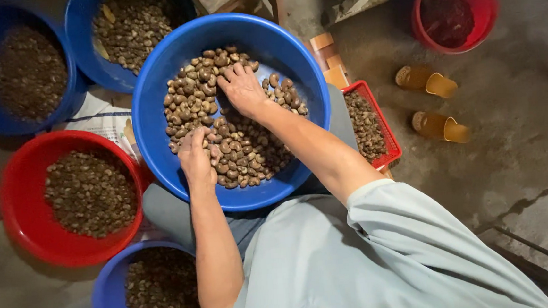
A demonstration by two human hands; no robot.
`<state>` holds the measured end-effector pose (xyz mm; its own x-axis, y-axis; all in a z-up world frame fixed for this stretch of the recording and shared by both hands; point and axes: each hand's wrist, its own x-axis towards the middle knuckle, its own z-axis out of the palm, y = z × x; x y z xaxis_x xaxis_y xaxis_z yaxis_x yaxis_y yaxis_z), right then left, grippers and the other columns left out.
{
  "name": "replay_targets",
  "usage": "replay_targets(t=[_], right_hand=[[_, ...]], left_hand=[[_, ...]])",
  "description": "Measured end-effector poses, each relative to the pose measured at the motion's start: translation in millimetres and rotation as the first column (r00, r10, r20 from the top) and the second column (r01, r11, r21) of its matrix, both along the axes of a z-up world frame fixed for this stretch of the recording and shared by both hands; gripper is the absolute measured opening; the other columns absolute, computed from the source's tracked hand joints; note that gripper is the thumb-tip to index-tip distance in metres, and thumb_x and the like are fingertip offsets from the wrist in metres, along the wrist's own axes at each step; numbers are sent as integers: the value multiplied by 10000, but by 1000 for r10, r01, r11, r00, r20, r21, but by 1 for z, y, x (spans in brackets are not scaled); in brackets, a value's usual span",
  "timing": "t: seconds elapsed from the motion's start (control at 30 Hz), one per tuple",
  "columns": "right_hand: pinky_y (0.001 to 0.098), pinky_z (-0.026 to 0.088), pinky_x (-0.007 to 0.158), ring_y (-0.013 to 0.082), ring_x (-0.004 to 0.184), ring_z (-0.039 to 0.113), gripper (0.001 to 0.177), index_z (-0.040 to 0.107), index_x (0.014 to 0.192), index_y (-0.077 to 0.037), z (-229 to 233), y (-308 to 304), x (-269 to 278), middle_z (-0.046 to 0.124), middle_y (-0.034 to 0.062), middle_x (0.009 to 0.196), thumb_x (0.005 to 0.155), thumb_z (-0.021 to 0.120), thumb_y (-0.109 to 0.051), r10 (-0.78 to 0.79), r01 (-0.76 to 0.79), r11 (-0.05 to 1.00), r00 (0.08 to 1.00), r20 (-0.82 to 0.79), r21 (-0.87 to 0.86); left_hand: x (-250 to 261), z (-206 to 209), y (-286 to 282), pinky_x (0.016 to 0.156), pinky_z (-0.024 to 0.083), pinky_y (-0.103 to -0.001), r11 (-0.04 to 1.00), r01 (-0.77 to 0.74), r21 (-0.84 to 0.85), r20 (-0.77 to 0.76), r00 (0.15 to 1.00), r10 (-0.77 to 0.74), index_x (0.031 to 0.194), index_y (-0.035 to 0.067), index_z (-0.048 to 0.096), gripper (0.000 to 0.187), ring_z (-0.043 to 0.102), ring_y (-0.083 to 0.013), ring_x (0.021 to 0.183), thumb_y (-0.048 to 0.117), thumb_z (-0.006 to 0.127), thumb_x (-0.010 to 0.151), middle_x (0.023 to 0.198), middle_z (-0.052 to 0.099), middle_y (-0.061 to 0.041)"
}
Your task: Sorting nuts by hand from a large blue bowl into a smaller red tray
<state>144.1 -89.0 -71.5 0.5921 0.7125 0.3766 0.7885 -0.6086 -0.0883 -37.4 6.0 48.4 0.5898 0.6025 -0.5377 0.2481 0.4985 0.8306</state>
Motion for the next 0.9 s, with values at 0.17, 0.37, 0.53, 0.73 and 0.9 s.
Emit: replay_targets(t=[0.17, 0.37, 0.53, 0.73, 0.9], right_hand=[[441, 420, 755, 302, 945, 554, 137, 677, 967, -183, -24, -2, -2, 649, 78, 969, 907, 564, -230, -36, 35, 999, 998, -53, -26], [464, 397, 783, 328, 920, 563, 115, 667, 909, -190, -35, -13, -9, 669, 96, 902, 898, 559, -228, -42, 41, 999, 998, -45, -31], [497, 383, 795, 397, 924, 566, 93, 649, 860, -133, -44, -15, -16, 660, 146, 845, 873, 591, -205, -40, 40, 999, 999, -19, -20], [472, 406, 816, 326, 894, 581, 196, 598, 879, -177, 5, -34, -31, 611, 83, 824, 801, 693, -329, -12, 19, 998, 995, -95, 65], [488, 548, 705, 373, 866, 694, 191, 597, 1138, -163, 51, -52, -47, 702, 104, 911, 989, 582, -281, 40, 142, 962, 769, -638, 231]], left_hand=[[5, -35, -4, 330, 338, -235, 998, 61, 7, 21, 998, -61, 963, 24, 670, 190, 506, -140, 428, 192, 624, 1037, 798, 658, -166], [15, -24, -21, 340, 319, -217, 992, 123, 4, 8, 992, -123, 973, 41, 655, 185, 491, -116, 440, 207, 612, 1041, 799, 656, -134], [14, -35, -21, 338, 313, -202, 989, 149, 24, -2, 989, -149, 959, 63, 657, 171, 497, -106, 438, 212, 616, 1033, 793, 666, -126], [13, -32, -19, 333, 323, -203, 986, 163, 41, -68, 985, -160, 971, 82, 668, 163, 524, -106, 444, 230, 624, 1024, 810, 695, -122], [18, -35, -21, 296, 334, -203, 979, 193, 71, -99, 978, -185, 985, 78, 673, 153, 537, -108, 433, 230, 659, 990, 802, 701, -135]])
